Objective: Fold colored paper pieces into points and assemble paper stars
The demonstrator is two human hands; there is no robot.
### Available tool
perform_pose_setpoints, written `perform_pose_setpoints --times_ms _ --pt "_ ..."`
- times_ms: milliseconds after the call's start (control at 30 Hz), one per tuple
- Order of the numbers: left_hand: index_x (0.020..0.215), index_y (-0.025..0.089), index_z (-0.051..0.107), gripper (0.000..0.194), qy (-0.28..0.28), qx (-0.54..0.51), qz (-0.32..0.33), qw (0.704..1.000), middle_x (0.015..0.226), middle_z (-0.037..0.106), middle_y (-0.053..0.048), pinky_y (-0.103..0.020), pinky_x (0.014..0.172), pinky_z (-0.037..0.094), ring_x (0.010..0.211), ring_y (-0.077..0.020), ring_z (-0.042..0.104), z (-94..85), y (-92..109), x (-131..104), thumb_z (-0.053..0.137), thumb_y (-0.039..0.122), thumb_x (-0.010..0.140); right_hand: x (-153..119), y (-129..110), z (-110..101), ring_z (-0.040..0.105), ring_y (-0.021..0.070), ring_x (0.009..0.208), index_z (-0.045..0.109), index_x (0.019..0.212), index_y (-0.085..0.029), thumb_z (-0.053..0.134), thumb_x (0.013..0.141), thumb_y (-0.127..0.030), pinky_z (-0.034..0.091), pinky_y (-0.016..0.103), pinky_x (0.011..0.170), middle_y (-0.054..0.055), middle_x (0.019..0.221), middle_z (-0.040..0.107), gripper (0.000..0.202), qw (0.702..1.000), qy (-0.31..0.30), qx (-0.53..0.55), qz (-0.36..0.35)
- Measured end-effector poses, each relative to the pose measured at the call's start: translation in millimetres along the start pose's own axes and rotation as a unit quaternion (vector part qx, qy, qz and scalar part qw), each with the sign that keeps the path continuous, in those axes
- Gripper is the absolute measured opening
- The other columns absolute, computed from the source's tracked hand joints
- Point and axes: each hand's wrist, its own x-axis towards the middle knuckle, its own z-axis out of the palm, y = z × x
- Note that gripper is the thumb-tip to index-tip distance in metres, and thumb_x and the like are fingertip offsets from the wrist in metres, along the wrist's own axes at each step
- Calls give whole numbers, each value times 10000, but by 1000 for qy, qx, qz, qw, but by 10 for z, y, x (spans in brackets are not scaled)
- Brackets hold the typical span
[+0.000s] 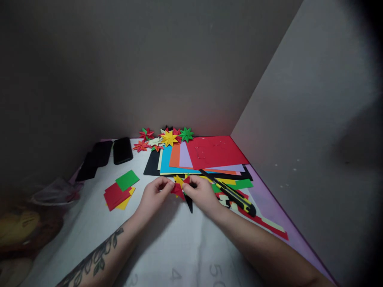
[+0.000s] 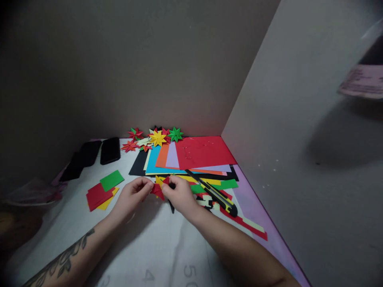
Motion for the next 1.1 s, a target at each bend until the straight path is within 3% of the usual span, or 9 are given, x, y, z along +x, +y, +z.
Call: perform_pose_setpoints --times_ms 233,500,733,933,1000,1100 --pt "690 150 575 214 -6 -42 -22 999 655 582 -1 -206 544 384 589 -109 506 21 -9 6 622 357 718 4 16 10 361 83 500 456 543 -173 549 699 -251 288 203 473 -53 518 404 198 996 -33 64 50" --pt "810 203 430 286 -14 -194 -26 981 589 533 72 -206 526 405 515 -92 523 108 -90 -27 669 290 679 -9 44 51 369 79 488 482 555 -165 577 685 -245 291 200 457 -47 517 435 180 995 -59 56 50" --pt "932 188 461 222 -24 -110 11 994 634 584 42 -219 582 428 593 -113 571 39 -26 -76 577 275 763 -23 40 65 429 85 484 518 590 -162 608 698 -276 335 195 450 -37 527 492 181 992 -63 94 53" --pt "1016 180 477 229 -42 0 36 998 669 611 14 -232 574 440 622 -131 585 15 14 -63 481 318 833 -20 39 55 388 77 477 509 548 -162 609 669 -264 302 192 441 -45 506 453 187 993 -61 94 46" --pt "1038 182 471 235 -9 9 48 999 719 638 -5 -252 612 463 681 -146 609 -17 53 -40 456 320 849 -4 37 26 370 72 473 498 542 -164 613 660 -258 286 196 450 -55 500 431 190 990 -59 118 48" --pt "1033 199 501 207 90 31 110 989 845 665 -44 -312 727 491 830 -179 625 -116 217 -160 454 289 852 57 24 -62 355 64 452 502 569 -166 642 638 -267 269 197 450 -71 492 420 186 980 -15 183 78"
